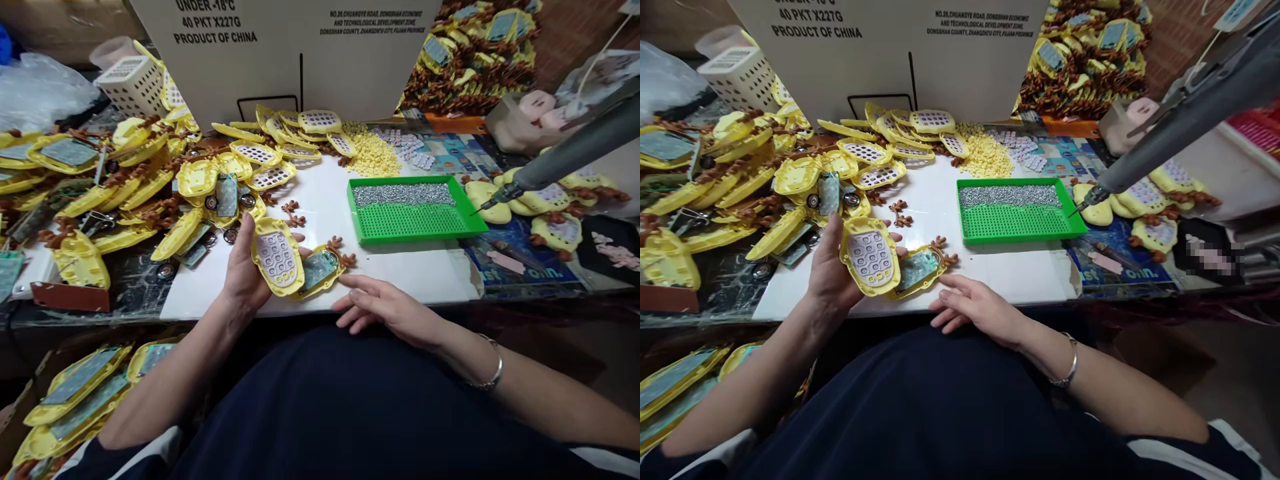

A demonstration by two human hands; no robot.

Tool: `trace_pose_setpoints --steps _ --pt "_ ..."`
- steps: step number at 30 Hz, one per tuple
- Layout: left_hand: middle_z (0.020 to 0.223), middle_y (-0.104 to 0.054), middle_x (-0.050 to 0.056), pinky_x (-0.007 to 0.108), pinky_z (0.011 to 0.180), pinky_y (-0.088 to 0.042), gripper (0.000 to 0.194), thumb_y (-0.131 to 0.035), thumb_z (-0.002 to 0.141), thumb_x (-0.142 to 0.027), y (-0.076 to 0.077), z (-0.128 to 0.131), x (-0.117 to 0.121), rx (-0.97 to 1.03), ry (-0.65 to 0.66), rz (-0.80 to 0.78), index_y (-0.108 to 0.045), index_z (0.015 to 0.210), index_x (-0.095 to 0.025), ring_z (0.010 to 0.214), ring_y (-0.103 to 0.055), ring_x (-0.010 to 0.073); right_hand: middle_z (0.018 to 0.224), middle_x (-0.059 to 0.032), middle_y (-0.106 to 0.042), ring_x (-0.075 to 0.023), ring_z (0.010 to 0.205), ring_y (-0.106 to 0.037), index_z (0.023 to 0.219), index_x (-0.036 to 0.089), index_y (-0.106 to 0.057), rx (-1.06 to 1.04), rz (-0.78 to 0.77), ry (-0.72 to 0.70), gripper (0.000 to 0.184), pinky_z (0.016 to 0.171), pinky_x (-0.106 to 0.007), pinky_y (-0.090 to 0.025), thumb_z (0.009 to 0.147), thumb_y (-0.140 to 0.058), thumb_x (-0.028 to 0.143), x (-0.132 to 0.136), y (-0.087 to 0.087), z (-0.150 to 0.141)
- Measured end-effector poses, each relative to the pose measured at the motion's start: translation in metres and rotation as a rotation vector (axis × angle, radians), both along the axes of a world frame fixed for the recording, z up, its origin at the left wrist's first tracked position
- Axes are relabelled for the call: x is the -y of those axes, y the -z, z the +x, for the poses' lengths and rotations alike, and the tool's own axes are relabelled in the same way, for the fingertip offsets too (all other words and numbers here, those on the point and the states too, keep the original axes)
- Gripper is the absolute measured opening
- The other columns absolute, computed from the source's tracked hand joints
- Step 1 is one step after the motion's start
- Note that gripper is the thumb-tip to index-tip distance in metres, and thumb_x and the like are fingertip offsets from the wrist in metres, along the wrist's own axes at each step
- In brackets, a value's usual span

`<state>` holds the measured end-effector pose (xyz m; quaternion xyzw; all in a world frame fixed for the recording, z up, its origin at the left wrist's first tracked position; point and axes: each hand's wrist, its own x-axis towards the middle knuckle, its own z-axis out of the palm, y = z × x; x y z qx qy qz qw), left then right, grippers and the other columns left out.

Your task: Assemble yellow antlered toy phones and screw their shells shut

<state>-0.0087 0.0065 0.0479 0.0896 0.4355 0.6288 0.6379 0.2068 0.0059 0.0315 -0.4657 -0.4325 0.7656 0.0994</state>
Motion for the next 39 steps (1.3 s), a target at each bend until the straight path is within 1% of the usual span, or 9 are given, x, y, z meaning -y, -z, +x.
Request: trace_pose_setpoints --steps 6,10,13,17,22,28,31,36,39 --pt "0.083 -0.074 0.01 0.044 0.073 -0.062 0.051 -0.039 0.092 -0.06 -0.002 0.013 0.013 0.003 0.05 -0.069 -0.063 0.095 -0.015 0.077 -0.075 0.027 0.109 -0.0061 -0.067 -0.014 0.09 -0.07 0.123 0.023 -0.052 -0.227 0.143 0.156 0.051 0.071 -0.024 -0.059 0.082 -0.07 0.045 -0.002 0.011 -0.017" --pt "0.082 -0.074 0.012 0.043 0.074 -0.062 0.052 -0.032 0.096 -0.054 -0.004 0.019 0.018 0.074 0.037 -0.091 -0.064 0.095 -0.013 0.08 -0.075 0.0269 0.101 -0.0045 -0.071 -0.0134 0.082 -0.068 0.096 0.019 -0.055 -0.303 0.162 0.232 0.043 0.07 -0.026 -0.059 0.078 -0.07 0.056 -0.012 0.012 -0.031" --pt "0.084 -0.074 0.013 0.044 0.073 -0.062 0.051 -0.035 0.095 -0.055 -0.004 0.022 0.019 0.126 0.034 -0.1 -0.065 0.098 -0.014 0.08 -0.075 0.0278 0.092 -0.0039 -0.073 -0.0129 0.074 -0.067 0.087 0.019 -0.052 -0.312 0.101 0.249 0.039 0.064 -0.025 -0.056 0.075 -0.074 0.049 -0.02 0.009 -0.038" --pt "0.086 -0.074 0.013 0.045 0.075 -0.062 0.052 -0.037 0.094 -0.057 -0.004 0.023 0.019 0.171 0.034 -0.075 -0.065 0.096 -0.014 0.084 -0.075 0.0285 0.105 -0.008 -0.073 -0.0165 0.08 -0.069 0.101 0.02 -0.052 -0.402 0.036 0.218 0.041 0.068 -0.031 -0.059 0.074 -0.075 0.041 -0.027 0.008 -0.038" --pt "0.082 -0.073 0.013 0.046 0.08 -0.06 0.062 -0.031 0.093 -0.065 -0.003 0.019 0.019 0.158 -0.066 -0.09 -0.064 0.094 -0.012 0.083 -0.074 0.0279 0.111 -0.0126 -0.072 -0.0199 0.088 -0.071 0.114 0.018 -0.054 -0.48 0.126 0.23 0.042 0.08 -0.037 -0.06 0.081 -0.064 0.042 -0.033 0.014 -0.033" --pt "0.084 -0.072 0.01 0.044 0.082 -0.059 0.069 -0.022 0.091 -0.072 0.011 0.028 0.018 0.132 -0.151 -0.037 -0.059 0.108 -0.016 0.083 -0.074 0.0254 0.119 -0.0105 -0.068 -0.0204 0.101 -0.069 0.129 0.021 -0.048 -0.343 0.494 0.11 0.059 0.086 -0.035 -0.057 0.079 -0.067 0.045 -0.037 0.003 -0.034" --pt "0.094 -0.074 0.012 0.041 0.087 -0.057 0.069 -0.025 0.091 -0.071 0.019 0.037 0.015 0.172 -0.171 0.02 -0.06 0.115 -0.017 0.092 -0.072 0.0254 0.121 -0.0113 -0.066 -0.0222 0.105 -0.066 0.132 0.021 -0.049 -0.146 0.748 0.014 0.066 0.086 -0.038 -0.057 0.076 -0.071 0.047 -0.036 -0.004 -0.039" --pt "0.102 -0.074 0.012 0.038 0.095 -0.053 0.075 -0.02 0.092 -0.071 0.023 0.045 0.011 0.227 -0.127 0.083 -0.067 0.114 -0.016 0.105 -0.069 0.0256 0.126 -0.0112 -0.064 -0.0256 0.113 -0.062 0.132 0.021 -0.053 0.129 1.254 -0.152 0.06 0.098 -0.045 -0.052 0.079 -0.068 0.044 -0.034 -0.005 -0.048" --pt "0.101 -0.075 0.011 0.037 0.095 -0.053 0.076 -0.023 0.089 -0.075 0.023 0.046 0.011 0.242 -0.139 0.035 -0.069 0.106 -0.016 0.108 -0.068 0.0261 0.124 -0.0113 -0.065 -0.0262 0.113 -0.062 0.135 0.021 -0.05 0.171 1.444 -0.207 0.058 0.097 -0.044 -0.053 0.084 -0.064 0.043 -0.032 -0.003 -0.051"
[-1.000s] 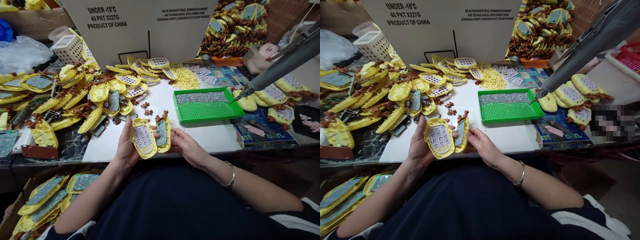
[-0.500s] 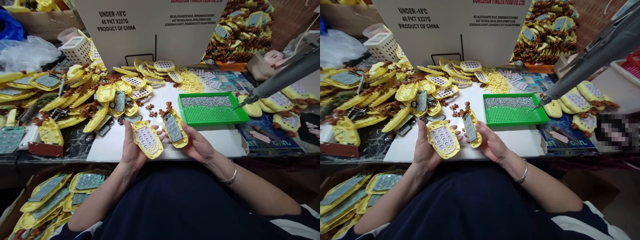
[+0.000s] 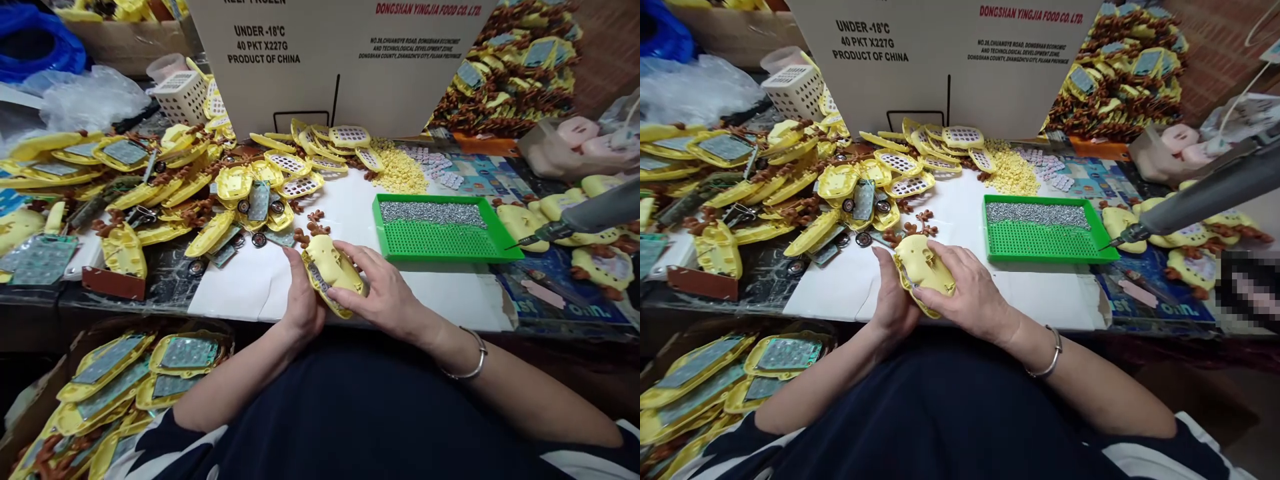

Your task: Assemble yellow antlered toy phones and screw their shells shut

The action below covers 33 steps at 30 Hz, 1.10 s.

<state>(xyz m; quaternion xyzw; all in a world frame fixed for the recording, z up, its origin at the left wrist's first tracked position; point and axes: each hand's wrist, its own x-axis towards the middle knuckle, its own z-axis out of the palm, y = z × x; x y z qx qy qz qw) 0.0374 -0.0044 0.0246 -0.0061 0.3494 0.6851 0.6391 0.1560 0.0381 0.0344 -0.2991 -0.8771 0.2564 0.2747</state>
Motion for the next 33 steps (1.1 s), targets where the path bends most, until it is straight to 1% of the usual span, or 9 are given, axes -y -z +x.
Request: trace_pose_setpoints --steps 4,8,12,15,18,22,27,30,33 --pt "0.099 -0.075 0.01 0.036 0.094 -0.054 0.071 -0.033 0.086 -0.076 0.001 0.002 0.001 -0.033 -0.057 -0.021 -0.071 0.097 -0.017 0.107 -0.068 0.026 0.121 -0.0124 -0.066 -0.0267 0.109 -0.064 0.136 0.019 -0.048 0.026 0.126 0.006 0.057 0.093 -0.044 -0.055 0.086 -0.061 0.043 0.002 0.002 -0.002" --pt "0.096 -0.075 0.009 0.035 0.092 -0.055 0.071 -0.039 0.082 -0.079 0.004 0.003 0.003 -0.071 -0.048 0.012 -0.071 0.094 -0.017 0.105 -0.069 0.0264 0.124 -0.0144 -0.065 -0.0272 0.111 -0.063 0.133 0.015 -0.051 0.041 0.154 -0.016 0.056 0.093 -0.044 -0.055 0.087 -0.06 0.045 0.004 0.002 -0.003" --pt "0.095 -0.075 0.01 0.038 0.093 -0.054 0.077 -0.045 0.071 -0.086 0.009 0.003 0.007 -0.1 -0.017 0.055 -0.071 0.094 -0.017 0.11 -0.067 0.0299 0.126 -0.0132 -0.064 -0.027 0.113 -0.062 0.135 0.018 -0.049 0.009 0.143 -0.028 0.057 0.095 -0.046 -0.054 0.087 -0.061 0.045 0.007 0.002 -0.002" --pt "0.104 -0.073 0.009 0.038 0.099 -0.051 0.079 -0.056 0.061 -0.086 0.014 0.003 0.01 -0.134 -0.01 0.148 -0.071 0.098 -0.018 0.121 -0.06 0.0316 0.13 -0.0124 -0.062 -0.0268 0.116 -0.061 0.139 0.022 -0.046 -0.035 0.136 -0.05 0.058 0.096 -0.046 -0.054 0.087 -0.062 0.044 0.007 0.002 0.001" --pt "0.117 -0.069 0.008 0.036 0.104 -0.046 0.081 -0.064 0.056 -0.082 0.017 0.002 0.012 -0.157 -0.024 0.237 -0.067 0.109 -0.021 0.129 -0.054 0.0304 0.133 -0.0118 -0.06 -0.0264 0.121 -0.059 0.143 0.025 -0.043 -0.073 0.137 -0.076 0.06 0.099 -0.045 -0.053 0.088 -0.061 0.041 0.007 0.002 0.004" --pt "0.119 -0.067 0.011 0.038 0.1 -0.048 0.089 -0.068 0.055 -0.079 0.019 0.002 0.013 -0.16 -0.003 0.262 -0.059 0.122 -0.021 0.119 -0.06 0.0316 0.132 -0.0124 -0.06 -0.0258 0.121 -0.058 0.143 0.026 -0.042 -0.061 0.157 -0.075 0.06 0.099 -0.043 -0.053 0.088 -0.061 0.041 0.007 0.003 0.006" --pt "0.114 -0.067 0.011 0.037 0.091 -0.051 0.089 -0.067 0.054 -0.08 0.021 0.001 0.015 -0.21 -0.031 0.273 -0.058 0.12 -0.021 0.111 -0.063 0.0314 0.13 -0.0127 -0.06 -0.0264 0.12 -0.058 0.142 0.025 -0.044 -0.072 0.155 -0.071 0.06 0.098 -0.044 -0.053 0.087 -0.062 0.041 0.008 0.003 0.006" --pt "0.112 -0.068 0.011 0.037 0.09 -0.052 0.088 -0.067 0.054 -0.079 0.02 0.001 0.015 -0.228 -0.046 0.285 -0.06 0.119 -0.02 0.108 -0.064 0.0312 0.132 -0.0123 -0.059 -0.0268 0.121 -0.058 0.143 0.027 -0.043 -0.088 0.136 -0.081 0.06 0.098 -0.044 -0.053 0.087 -0.062 0.039 0.007 0.004 0.006" --pt "0.11 -0.068 0.01 0.037 0.09 -0.052 0.089 -0.069 0.055 -0.078 0.018 0.0 0.014 -0.213 -0.065 0.301 -0.059 0.123 -0.021 0.106 -0.065 0.0308 0.133 -0.0121 -0.058 -0.026 0.122 -0.057 0.143 0.027 -0.043 -0.11 0.128 -0.078 0.058 0.099 -0.044 -0.053 0.089 -0.06 0.04 0.007 0.005 0.006"
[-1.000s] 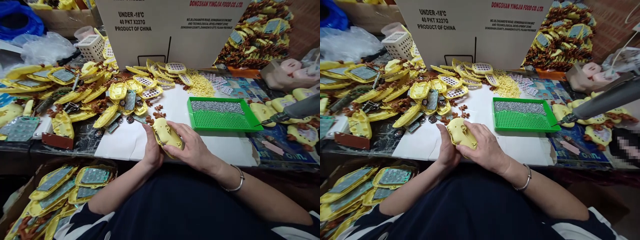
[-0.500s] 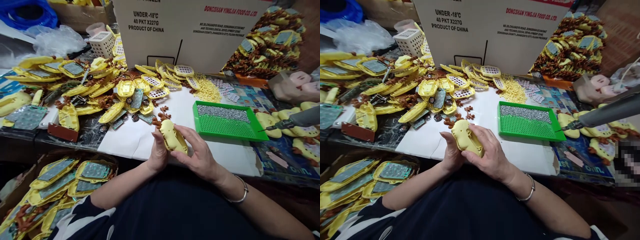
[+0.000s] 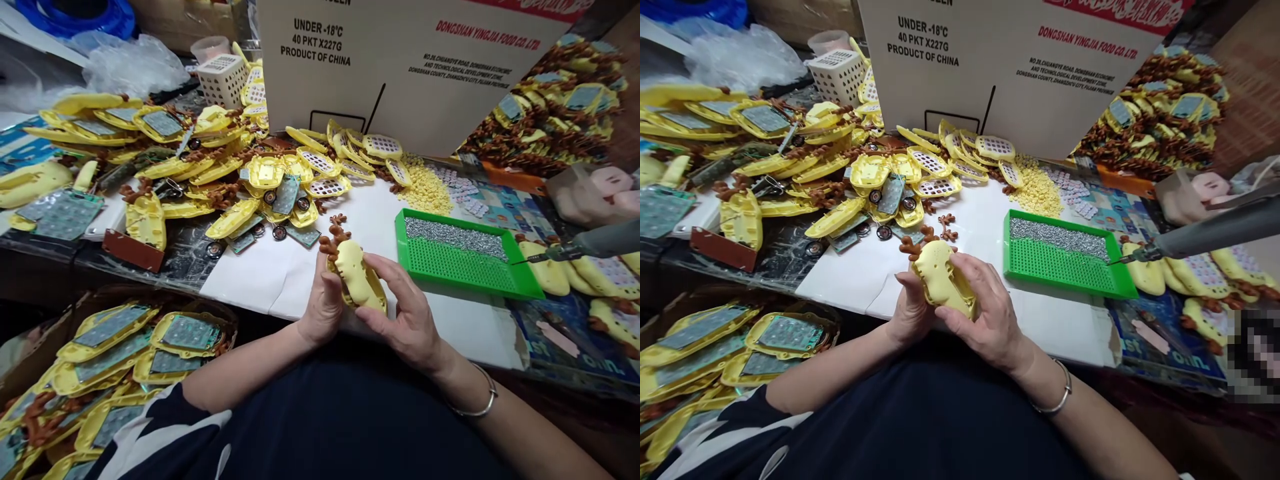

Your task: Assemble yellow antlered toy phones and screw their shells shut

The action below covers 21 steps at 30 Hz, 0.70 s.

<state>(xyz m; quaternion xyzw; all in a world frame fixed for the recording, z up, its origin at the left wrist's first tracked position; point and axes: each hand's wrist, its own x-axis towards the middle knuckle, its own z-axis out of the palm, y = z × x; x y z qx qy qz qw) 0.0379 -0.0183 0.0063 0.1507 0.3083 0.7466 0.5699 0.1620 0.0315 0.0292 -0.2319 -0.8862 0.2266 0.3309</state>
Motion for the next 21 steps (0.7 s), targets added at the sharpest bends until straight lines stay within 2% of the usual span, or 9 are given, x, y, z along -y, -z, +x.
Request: trace_pose_setpoints --steps 7,11,16,19,21 --pt "0.117 -0.064 0.011 0.038 0.092 -0.052 0.087 -0.064 0.058 -0.081 0.004 -0.003 0.0 -0.089 0.036 0.035 -0.059 0.119 -0.019 0.11 -0.062 0.0313 0.132 -0.0123 -0.057 -0.0258 0.121 -0.057 0.143 0.028 -0.042 0.032 0.022 -0.016 0.059 0.099 -0.043 -0.053 0.088 -0.062 0.039 -0.001 0.001 -0.001" --pt "0.128 -0.06 0.012 0.041 0.098 -0.05 0.085 -0.063 0.061 -0.081 0.008 -0.005 0.001 -0.186 0.024 0.114 -0.058 0.121 -0.02 0.117 -0.058 0.0326 0.133 -0.0124 -0.054 -0.0261 0.122 -0.056 0.145 0.029 -0.039 0.047 0.029 -0.04 0.062 0.099 -0.044 -0.053 0.088 -0.062 0.036 -0.002 0.001 0.001" --pt "0.144 -0.051 0.009 0.04 0.112 -0.039 0.077 -0.056 0.073 -0.077 0.006 -0.007 0.002 -0.252 0.061 0.181 -0.057 0.13 -0.026 0.135 -0.045 0.031 0.133 -0.0138 -0.051 -0.0275 0.122 -0.053 0.145 0.03 -0.037 0.057 0.117 -0.05 0.063 0.099 -0.046 -0.052 0.088 -0.062 0.037 -0.003 0.005 0.001" --pt "0.148 -0.048 0.008 0.038 0.114 -0.037 0.068 -0.063 0.078 -0.067 0.003 -0.005 0.002 -0.26 0.048 0.171 -0.056 0.132 -0.026 0.137 -0.044 0.0284 0.132 -0.0155 -0.049 -0.0289 0.121 -0.052 0.144 0.029 -0.037 0.028 0.207 -0.021 0.062 0.097 -0.049 -0.052 0.088 -0.062 0.036 -0.001 0.009 -0.001" --pt "0.142 -0.054 0.008 0.037 0.112 -0.04 0.057 -0.071 0.079 -0.052 0.001 -0.004 0.002 -0.23 0.024 0.108 -0.059 0.128 -0.024 0.133 -0.049 0.0269 0.13 -0.0164 -0.049 -0.0294 0.12 -0.052 0.14 0.026 -0.041 0.029 0.245 -0.004 0.057 0.095 -0.049 -0.052 0.088 -0.062 0.038 -0.001 0.011 -0.002"
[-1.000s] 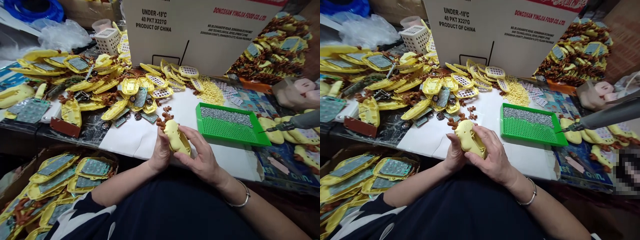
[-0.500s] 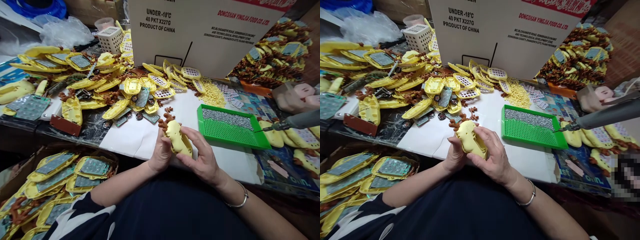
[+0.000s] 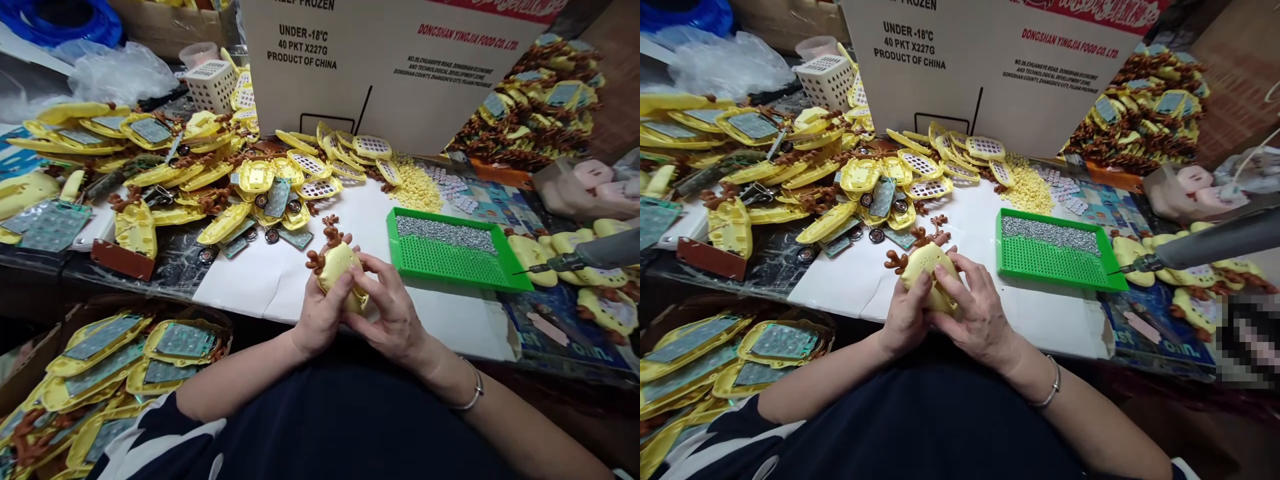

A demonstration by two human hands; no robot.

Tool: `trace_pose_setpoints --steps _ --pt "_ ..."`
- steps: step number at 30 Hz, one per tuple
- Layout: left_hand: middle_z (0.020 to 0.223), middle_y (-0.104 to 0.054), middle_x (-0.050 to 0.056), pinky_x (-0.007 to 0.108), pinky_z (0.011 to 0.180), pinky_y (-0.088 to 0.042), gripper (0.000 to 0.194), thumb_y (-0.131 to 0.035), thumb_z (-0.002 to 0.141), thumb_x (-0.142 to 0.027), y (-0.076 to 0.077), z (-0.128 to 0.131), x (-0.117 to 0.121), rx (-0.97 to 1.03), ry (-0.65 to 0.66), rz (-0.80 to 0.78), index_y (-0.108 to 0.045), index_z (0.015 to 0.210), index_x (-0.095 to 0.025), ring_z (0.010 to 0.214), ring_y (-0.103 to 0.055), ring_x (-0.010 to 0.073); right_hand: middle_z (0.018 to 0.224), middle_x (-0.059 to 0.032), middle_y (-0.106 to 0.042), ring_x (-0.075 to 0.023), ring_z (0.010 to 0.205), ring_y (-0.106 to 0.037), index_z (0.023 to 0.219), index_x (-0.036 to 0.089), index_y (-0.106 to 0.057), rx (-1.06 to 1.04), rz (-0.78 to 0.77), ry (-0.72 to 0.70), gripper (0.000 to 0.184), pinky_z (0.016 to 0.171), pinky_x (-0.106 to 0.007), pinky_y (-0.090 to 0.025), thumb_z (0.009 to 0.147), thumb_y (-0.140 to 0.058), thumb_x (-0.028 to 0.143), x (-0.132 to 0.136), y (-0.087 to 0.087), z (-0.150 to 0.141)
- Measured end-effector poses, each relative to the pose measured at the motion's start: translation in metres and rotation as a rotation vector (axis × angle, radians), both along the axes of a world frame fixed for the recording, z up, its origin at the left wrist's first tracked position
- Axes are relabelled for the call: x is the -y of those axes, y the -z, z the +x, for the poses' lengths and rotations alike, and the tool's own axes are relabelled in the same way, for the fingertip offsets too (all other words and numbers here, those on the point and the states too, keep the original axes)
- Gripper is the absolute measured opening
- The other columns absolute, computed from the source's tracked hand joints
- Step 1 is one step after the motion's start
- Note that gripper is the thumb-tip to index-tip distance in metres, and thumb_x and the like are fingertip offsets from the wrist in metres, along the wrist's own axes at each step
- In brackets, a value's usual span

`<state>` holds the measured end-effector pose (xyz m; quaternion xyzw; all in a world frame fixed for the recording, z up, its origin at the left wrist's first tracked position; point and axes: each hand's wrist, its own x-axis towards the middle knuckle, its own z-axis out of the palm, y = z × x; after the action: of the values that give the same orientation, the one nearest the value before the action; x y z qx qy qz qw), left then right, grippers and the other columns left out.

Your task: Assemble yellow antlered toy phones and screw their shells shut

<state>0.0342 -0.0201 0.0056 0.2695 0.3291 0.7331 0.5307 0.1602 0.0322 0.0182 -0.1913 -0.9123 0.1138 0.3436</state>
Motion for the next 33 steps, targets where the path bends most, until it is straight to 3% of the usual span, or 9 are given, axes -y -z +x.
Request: trace_pose_setpoints --steps 5,12,16,20,24,26,28,30,33 --pt "0.115 -0.071 0.007 0.035 0.099 -0.05 0.042 -0.074 0.077 -0.034 0.002 0.0 0.001 0.026 0.027 -0.045 -0.066 0.116 -0.02 0.113 -0.064 0.0243 0.111 -0.0101 -0.061 -0.0207 0.101 -0.061 0.123 0.024 -0.054 -0.063 -0.175 0.021 0.036 0.087 -0.038 -0.054 0.093 -0.054 0.043 -0.008 -0.012 0.004" --pt "0.113 -0.068 -0.001 0.025 0.092 -0.051 0.033 -0.073 0.081 -0.027 0.004 0.001 0.008 -0.072 0.178 -0.03 -0.061 0.112 -0.026 0.103 -0.064 0.0141 0.08 -0.0023 -0.059 -0.0127 0.073 -0.054 0.083 0.018 -0.062 -0.011 -0.579 0.094 0.02 0.067 -0.025 -0.047 0.09 -0.06 0.037 -0.023 -0.034 0.009" --pt "0.122 -0.063 0.0 0.029 0.096 -0.05 0.052 -0.074 0.08 -0.025 0.003 0.002 0.008 -0.083 0.218 -0.087 -0.05 0.126 -0.029 0.109 -0.063 0.0155 0.079 -0.0008 -0.058 -0.0117 0.072 -0.05 0.077 0.018 -0.059 -0.021 -0.717 0.111 0.016 0.067 -0.025 -0.044 0.086 -0.063 0.031 -0.026 -0.032 0.013" --pt "0.135 -0.057 0.005 0.037 0.106 -0.044 0.076 -0.069 0.084 -0.026 0.003 0.002 0.006 -0.132 0.255 -0.061 -0.024 0.146 -0.033 0.122 -0.058 0.0209 0.086 -0.0021 -0.06 -0.0135 0.078 -0.053 0.085 0.019 -0.063 -0.037 -0.726 0.109 0.017 0.073 -0.027 -0.044 0.084 -0.065 0.035 -0.026 -0.03 0.015" --pt "0.158 -0.031 0.006 0.038 0.115 -0.035 0.089 -0.067 0.086 -0.025 0.005 0.001 0.005 -0.267 0.251 0.029 -0.008 0.151 -0.038 0.141 -0.039 0.0219 0.091 -0.0032 -0.063 -0.0155 0.088 -0.058 0.086 0.018 -0.061 -0.026 -0.882 0.083 0.019 0.079 -0.03 -0.045 0.082 -0.065 0.036 -0.026 -0.035 0.017" --pt "0.161 -0.025 0.004 0.037 0.115 -0.033 0.088 -0.069 0.085 -0.026 0.005 0.001 0.004 -0.316 0.248 0.029 -0.011 0.151 -0.039 0.144 -0.034 0.0214 0.092 -0.0025 -0.065 -0.0153 0.088 -0.06 0.086 0.018 -0.061 -0.043 -1.03 0.06 0.018 0.08 -0.03 -0.047 0.08 -0.068 0.034 -0.027 -0.039 0.019" --pt "0.153 -0.041 0.006 0.035 0.109 -0.04 0.068 -0.067 0.087 -0.032 0.004 0.001 0.004 -0.346 0.256 0.002 -0.031 0.145 -0.034 0.136 -0.045 0.0218 0.089 -0.0006 -0.066 -0.0141 0.085 -0.061 0.084 0.018 -0.061 -0.134 -1.108 0.059 0.022 0.081 -0.029 -0.049 0.074 -0.074 0.032 -0.027 -0.042 0.02" --pt "0.131 -0.062 0.007 0.033 0.097 -0.048 0.042 -0.061 0.09 -0.042 0.002 0.001 0.004 -0.391 0.241 -0.017 -0.052 0.127 -0.024 0.116 -0.06 0.0218 0.085 0.0014 -0.065 -0.0128 0.082 -0.061 0.081 0.019 -0.061 -0.261 -1.118 0.072 0.028 0.08 -0.028 -0.05 0.067 -0.081 0.033 -0.028 -0.044 0.02" --pt "0.097 -0.07 0.004 0.029 0.08 -0.05 0.035 -0.053 0.092 -0.051 0.0 -0.001 0.004 -0.544 0.131 -0.011 -0.062 0.107 -0.02 0.086 -0.064 0.0182 0.085 0.0023 -0.064 -0.0119 0.083 -0.061 0.083 0.019 -0.063 -0.346 -1.125 0.076 0.033 0.082 -0.027 -0.05 0.062 -0.084 0.032 -0.029 -0.044 0.02"
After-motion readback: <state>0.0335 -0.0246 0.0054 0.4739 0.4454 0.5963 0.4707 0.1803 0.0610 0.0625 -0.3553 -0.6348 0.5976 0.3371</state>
